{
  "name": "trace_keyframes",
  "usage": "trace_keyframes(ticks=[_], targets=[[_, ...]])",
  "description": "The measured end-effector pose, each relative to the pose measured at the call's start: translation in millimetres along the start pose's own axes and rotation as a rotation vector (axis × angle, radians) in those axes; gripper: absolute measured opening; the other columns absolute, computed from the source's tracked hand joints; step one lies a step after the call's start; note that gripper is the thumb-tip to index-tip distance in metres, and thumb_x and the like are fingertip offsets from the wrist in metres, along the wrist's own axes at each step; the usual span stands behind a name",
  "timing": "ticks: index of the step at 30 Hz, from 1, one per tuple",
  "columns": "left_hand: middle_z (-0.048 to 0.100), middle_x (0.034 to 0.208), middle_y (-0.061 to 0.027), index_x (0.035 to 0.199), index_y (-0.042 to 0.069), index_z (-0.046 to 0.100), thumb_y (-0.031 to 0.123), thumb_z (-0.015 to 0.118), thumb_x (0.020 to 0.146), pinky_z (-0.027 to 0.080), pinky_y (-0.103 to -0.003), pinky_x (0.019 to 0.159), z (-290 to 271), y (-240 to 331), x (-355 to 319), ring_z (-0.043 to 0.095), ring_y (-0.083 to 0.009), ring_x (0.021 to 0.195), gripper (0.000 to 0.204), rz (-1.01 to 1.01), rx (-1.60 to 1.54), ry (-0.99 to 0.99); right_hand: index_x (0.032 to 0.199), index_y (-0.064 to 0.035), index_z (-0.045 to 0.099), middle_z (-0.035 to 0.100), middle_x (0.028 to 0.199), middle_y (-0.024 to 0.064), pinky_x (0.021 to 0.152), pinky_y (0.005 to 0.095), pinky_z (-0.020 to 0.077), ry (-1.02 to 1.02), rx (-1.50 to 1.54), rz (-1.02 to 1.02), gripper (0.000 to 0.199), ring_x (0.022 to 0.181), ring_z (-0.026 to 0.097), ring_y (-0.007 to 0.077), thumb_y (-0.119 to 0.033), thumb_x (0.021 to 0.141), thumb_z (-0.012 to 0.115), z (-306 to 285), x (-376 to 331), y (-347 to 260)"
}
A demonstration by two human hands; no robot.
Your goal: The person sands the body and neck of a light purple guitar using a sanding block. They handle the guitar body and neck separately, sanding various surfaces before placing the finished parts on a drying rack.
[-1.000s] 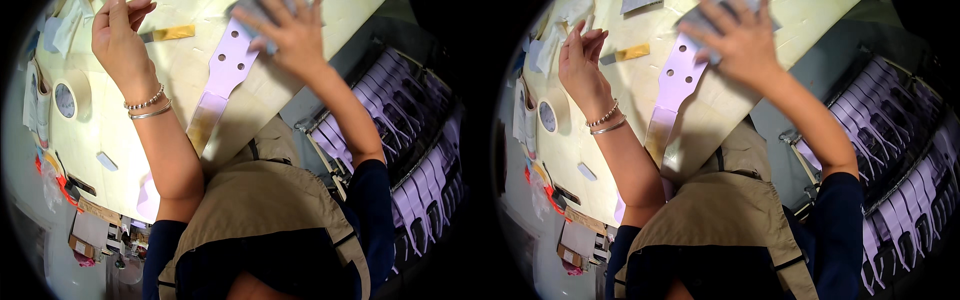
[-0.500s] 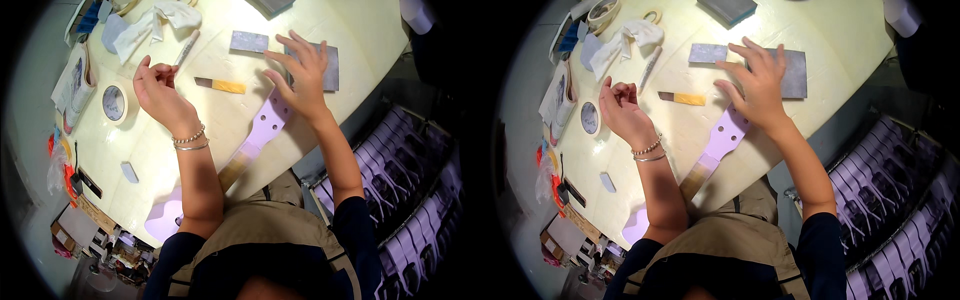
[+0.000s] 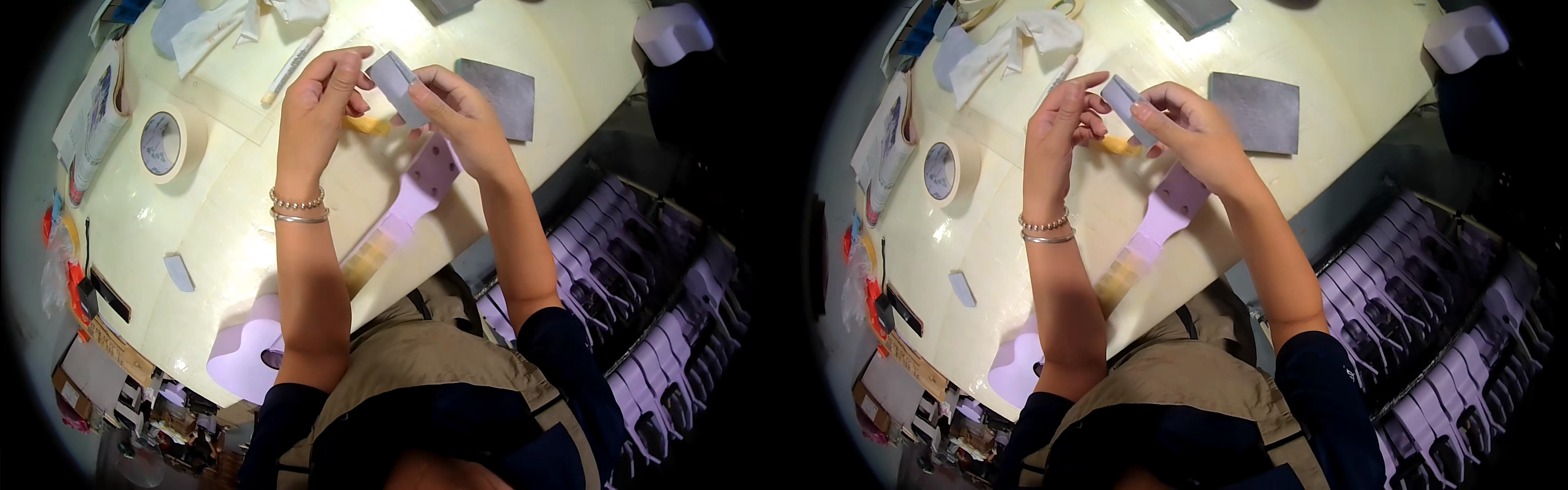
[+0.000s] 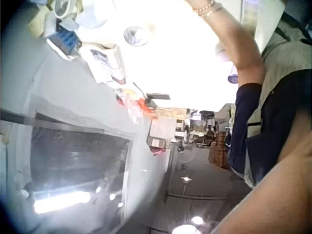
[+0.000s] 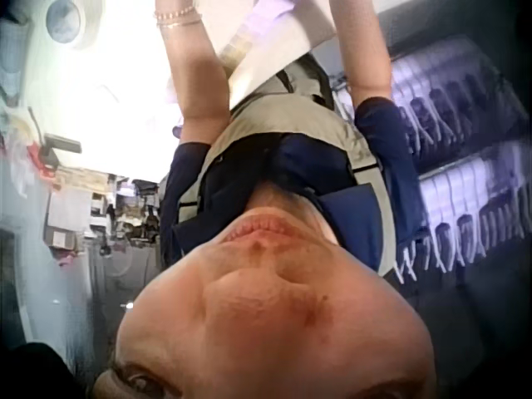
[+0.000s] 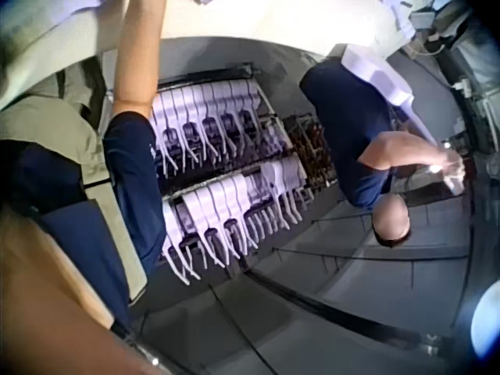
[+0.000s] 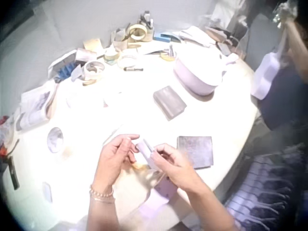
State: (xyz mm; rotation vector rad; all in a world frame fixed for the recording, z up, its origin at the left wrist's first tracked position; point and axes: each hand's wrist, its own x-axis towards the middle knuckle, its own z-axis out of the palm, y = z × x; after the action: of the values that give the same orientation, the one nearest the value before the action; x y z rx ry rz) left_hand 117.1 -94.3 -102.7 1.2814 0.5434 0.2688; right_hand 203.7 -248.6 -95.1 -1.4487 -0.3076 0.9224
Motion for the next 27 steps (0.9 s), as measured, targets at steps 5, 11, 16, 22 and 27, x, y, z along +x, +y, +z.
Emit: trace_keyframes(ticks=[5,11,16,22,27], targets=[[0.056,0.066,0.0051,0.088,0.003,0.067,0.019,0.071,0.085,0.036,-0.017,0.054,10,-8,3,0.046,-0.0024,0.059,0.018,0.025,0.155,-0.221,0.114,0.0021,0.055,0.060,0.093,0.0061,0.062,0.0244,0.0483,-0.072,0.411,0.060,0.046,0.074,0.060,0.0132,-0.041,0.097,0.050,-20,-29,6],[0.056,0.068,0.0044,0.086,0.004,0.066,0.018,0.069,0.087,0.035,-0.018,0.054,22,-14,3,0.046,-0.0031,0.061,0.015,0.090,0.092,-0.336,0.128,-0.0030,0.056,0.063,0.093,0.0076,0.062,0.0207,0.0460,0.013,0.408,-0.061,0.040,0.069,0.057,0.0099,-0.031,0.101,0.044,-27,-49,16],[0.053,0.076,0.0032,0.102,0.002,0.065,0.026,0.055,0.096,0.039,-0.020,0.066,27,-14,5,0.046,-0.0070,0.068,0.027,0.079,0.302,-0.162,0.121,-0.0075,0.063,0.060,0.121,0.0112,0.077,0.0300,0.0484,0.127,-0.479,-0.488,0.038,0.081,0.057,0.0221,-0.005,0.084,0.059,-37,-97,44],[0.062,0.085,0.0009,0.105,0.004,0.067,0.031,0.062,0.091,0.045,-0.021,0.070,24,-26,13,0.056,-0.0075,0.077,0.031,0.090,0.523,-0.069,0.125,-0.0163,0.060,0.054,0.128,0.0040,0.080,0.0342,0.0451,0.111,-1.027,-0.620,0.059,0.086,0.052,0.0237,-0.017,0.068,0.074,-28,-116,91],[0.063,0.084,-0.0013,0.105,0.002,0.066,0.031,0.065,0.090,0.045,-0.021,0.070,16,-29,16,0.056,-0.0078,0.076,0.033,0.067,0.556,-0.023,0.123,-0.0203,0.063,0.055,0.129,0.0026,0.083,0.0338,0.0412,0.166,-1.085,-0.622,0.060,0.088,0.049,0.0208,-0.020,0.065,0.074,-14,-116,91]])
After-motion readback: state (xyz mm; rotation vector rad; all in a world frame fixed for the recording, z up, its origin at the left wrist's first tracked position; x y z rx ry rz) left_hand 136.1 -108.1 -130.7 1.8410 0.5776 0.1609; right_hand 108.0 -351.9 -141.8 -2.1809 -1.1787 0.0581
